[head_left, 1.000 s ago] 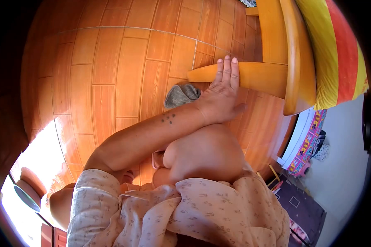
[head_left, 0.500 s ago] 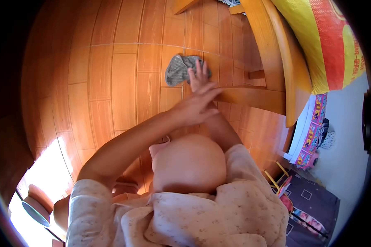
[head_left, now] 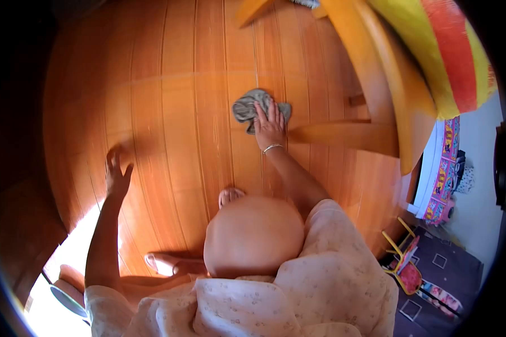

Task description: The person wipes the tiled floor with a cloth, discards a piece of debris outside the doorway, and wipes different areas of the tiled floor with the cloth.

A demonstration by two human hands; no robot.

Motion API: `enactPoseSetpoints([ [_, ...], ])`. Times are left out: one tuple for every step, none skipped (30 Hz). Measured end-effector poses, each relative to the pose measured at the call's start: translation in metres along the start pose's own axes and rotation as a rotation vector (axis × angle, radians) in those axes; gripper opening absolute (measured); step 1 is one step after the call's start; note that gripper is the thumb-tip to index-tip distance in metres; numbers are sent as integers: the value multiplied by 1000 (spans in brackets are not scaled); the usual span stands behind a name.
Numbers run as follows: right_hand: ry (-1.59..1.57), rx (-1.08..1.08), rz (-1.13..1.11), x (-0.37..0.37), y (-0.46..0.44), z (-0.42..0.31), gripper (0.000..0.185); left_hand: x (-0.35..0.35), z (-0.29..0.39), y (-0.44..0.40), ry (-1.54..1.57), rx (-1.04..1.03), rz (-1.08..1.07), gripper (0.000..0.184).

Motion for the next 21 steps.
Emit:
enactPoseSetpoints([
  [-50,-144,80,-2,-19,9,52,-1,-13,-2,25,24,6,72],
  [-40,-270,97,-8,-33,2,51,3,-13,-3,-32,27,44,75],
  [18,-264,86,-17,-42,-15,50,6,-12,-4,-85,34,75,77],
  [77,-261,67,-24,-45,-36,50,11,-6,-8,-124,87,62,79],
  [-261,-235,90,-16,-49,-64,50,16,2,-13,-111,78,83,79],
  [-598,-198,99,-10,-46,-95,50,19,8,-15,-106,116,94,79],
  [-441,85,20,-15,-36,-121,45,19,9,-15,-104,157,96,79],
  [-289,401,-20,-20,-24,-149,41,17,9,-17,-94,133,132,78],
  [-190,692,-31,-25,-9,-174,39,12,8,-19,-92,137,131,78],
  [-160,833,-119,-31,-2,-194,52,11,8,-21,-141,140,182,78],
  [-232,944,-136,-31,4,-199,53,12,6,-22,-194,146,233,77],
  [-227,971,-118,-32,3,-196,50,12,2,-22,-201,155,228,77],
  [-217,996,-97,-32,-3,-186,47,14,2,-24,-208,165,231,74],
  [-243,909,-13,-30,-13,-169,44,13,1,-27,-211,176,235,72],
  [-265,824,67,-25,-25,-146,41,5,-7,-28,-203,184,233,72],
  [-199,635,86,-12,-41,-120,39,-6,-19,-29,-226,146,296,72],
  [-134,449,107,5,-61,-93,38,-12,-27,-27,-250,111,363,72],
  [-60,311,119,0,-85,-61,38,-17,-20,-24,-349,154,338,73],
  [16,174,121,-5,-108,-28,39,-15,-12,-24,-375,183,316,73],
  [-104,114,105,-13,-127,6,47,-13,-5,-26,-403,204,324,73],
  [-97,-66,55,-10,-147,21,50,-13,0,-25,-433,228,323,72],
])
Point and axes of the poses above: each hand's wrist, its own y-axis away from the middle knuckle, its own x-axis out of the back of the hand, z = x × y, the point moved 3 cm from there along -y, towards the middle knuckle, and after that the axes turned 1 degree about z, right-handed, at the moved point
